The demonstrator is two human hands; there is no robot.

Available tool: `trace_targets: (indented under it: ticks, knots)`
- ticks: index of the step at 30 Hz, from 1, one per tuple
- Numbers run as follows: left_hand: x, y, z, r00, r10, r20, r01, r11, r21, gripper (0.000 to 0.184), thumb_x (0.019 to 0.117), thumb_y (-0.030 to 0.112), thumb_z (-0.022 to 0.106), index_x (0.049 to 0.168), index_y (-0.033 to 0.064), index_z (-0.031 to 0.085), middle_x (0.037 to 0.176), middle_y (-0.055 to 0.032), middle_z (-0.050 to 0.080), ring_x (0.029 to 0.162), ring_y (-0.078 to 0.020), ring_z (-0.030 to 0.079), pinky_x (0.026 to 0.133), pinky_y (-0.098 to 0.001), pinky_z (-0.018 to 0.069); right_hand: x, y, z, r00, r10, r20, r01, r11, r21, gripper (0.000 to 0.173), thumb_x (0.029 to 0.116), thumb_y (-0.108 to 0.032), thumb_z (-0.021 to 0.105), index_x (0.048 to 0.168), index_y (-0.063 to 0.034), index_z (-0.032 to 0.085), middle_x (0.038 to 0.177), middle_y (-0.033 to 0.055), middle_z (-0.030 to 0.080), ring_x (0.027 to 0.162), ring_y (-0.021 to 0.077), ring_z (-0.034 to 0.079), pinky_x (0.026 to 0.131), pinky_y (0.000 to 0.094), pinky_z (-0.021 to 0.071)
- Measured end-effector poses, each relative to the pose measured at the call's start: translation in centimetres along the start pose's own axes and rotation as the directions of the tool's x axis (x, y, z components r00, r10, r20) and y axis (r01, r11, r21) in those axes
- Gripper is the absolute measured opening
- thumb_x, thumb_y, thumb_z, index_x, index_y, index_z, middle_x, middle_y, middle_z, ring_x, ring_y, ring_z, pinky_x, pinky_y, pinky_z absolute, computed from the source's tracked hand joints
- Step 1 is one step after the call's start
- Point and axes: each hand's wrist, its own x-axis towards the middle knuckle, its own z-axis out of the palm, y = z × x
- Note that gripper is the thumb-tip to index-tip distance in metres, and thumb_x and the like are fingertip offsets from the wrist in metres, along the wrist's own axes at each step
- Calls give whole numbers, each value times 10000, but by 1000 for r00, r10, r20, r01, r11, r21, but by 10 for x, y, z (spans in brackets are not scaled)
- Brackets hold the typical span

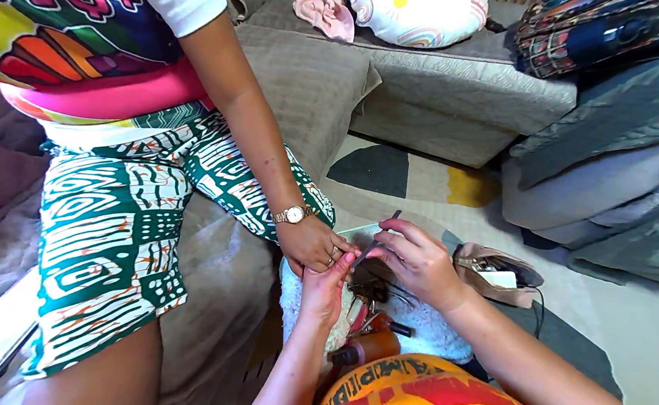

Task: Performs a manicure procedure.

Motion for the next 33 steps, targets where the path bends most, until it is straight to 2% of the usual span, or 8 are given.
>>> trace_targets:
  ticks: [4, 10, 15, 19, 23, 27, 29, 33]
  knots:
    - [0, 0, 0, 1000, 5, -2, -5, 1000, 9, 193, 867, -55, 729, 1054, -51, 680, 953, -182, 742, 776, -165, 721, 683, -260, 596, 5, 6, -3, 999, 40, -11, -40, 999, -1, 289, 982, -345, 699, 1035, -71, 773, 1123, 139, 718, 1005, 195, 702, 854, 297, 589]
    - [0, 0, 3, 999, 5, -46, -3, 999, 44, 173, 854, -59, 735, 1017, -31, 682, 923, -142, 734, 736, -137, 693, 647, -244, 577, 3, -10, 3, 999, 2, 46, -3, 999, 36, 283, 994, -350, 682, 1023, -82, 767, 1091, 130, 723, 982, 203, 706, 830, 309, 594]
    - [0, 1, -1, 1000, 11, 24, -11, 1000, 8, 213, 861, -50, 739, 1062, -51, 665, 951, -187, 744, 803, -177, 728, 691, -264, 596, 10, 21, -13, 995, 98, -13, -98, 994, -37, 274, 963, -327, 717, 1000, -62, 777, 1078, 126, 722, 950, 205, 710, 806, 343, 605]
    - [0, 2, -1, 999, -19, 26, 18, 1000, 12, 310, 856, -58, 738, 1149, -79, 638, 984, -197, 742, 824, -190, 733, 706, -271, 600, 9, 23, -21, 995, 95, -24, -95, 995, 1, 294, 952, -337, 735, 1007, -51, 778, 1075, 128, 716, 951, 172, 698, 810, 290, 593]
    - [-1, 2, -1, 999, -21, 26, 21, 1000, 11, 325, 824, -73, 757, 1130, -72, 646, 988, -191, 737, 827, -182, 724, 720, -275, 598, -1, 14, -25, 970, 22, 243, -46, 995, 91, 343, 986, -402, 675, 949, -72, 759, 956, 95, 716, 835, 162, 693, 732, 305, 596]
    - [-1, 2, -3, 999, -10, 39, 10, 1000, -3, 363, 797, -78, 781, 1133, -71, 644, 985, -193, 741, 839, -182, 729, 718, -272, 599, -16, -1, -30, 754, -16, 657, -30, 998, 59, 305, 988, -345, 652, 863, -76, 724, 804, 84, 698, 743, 249, 715, 630, 462, 592]
    - [-2, 1, -3, 999, -1, 42, 1, 1000, 2, 385, 789, -65, 795, 1139, -69, 636, 986, -188, 740, 840, -179, 729, 715, -270, 597, -23, -8, -26, 700, 9, 714, -41, 999, 27, 294, 996, -328, 643, 867, -78, 729, 790, 87, 698, 736, 259, 719, 619, 481, 587]
    - [-2, -2, -1, 999, 23, 28, -23, 1000, 5, 369, 786, -77, 788, 1119, -65, 629, 934, -160, 729, 786, -159, 708, 690, -262, 589, -21, -6, -14, 797, 158, 583, -114, 987, -112, 192, 983, -192, 635, 918, -43, 735, 852, 134, 712, 809, 310, 731, 687, 502, 605]
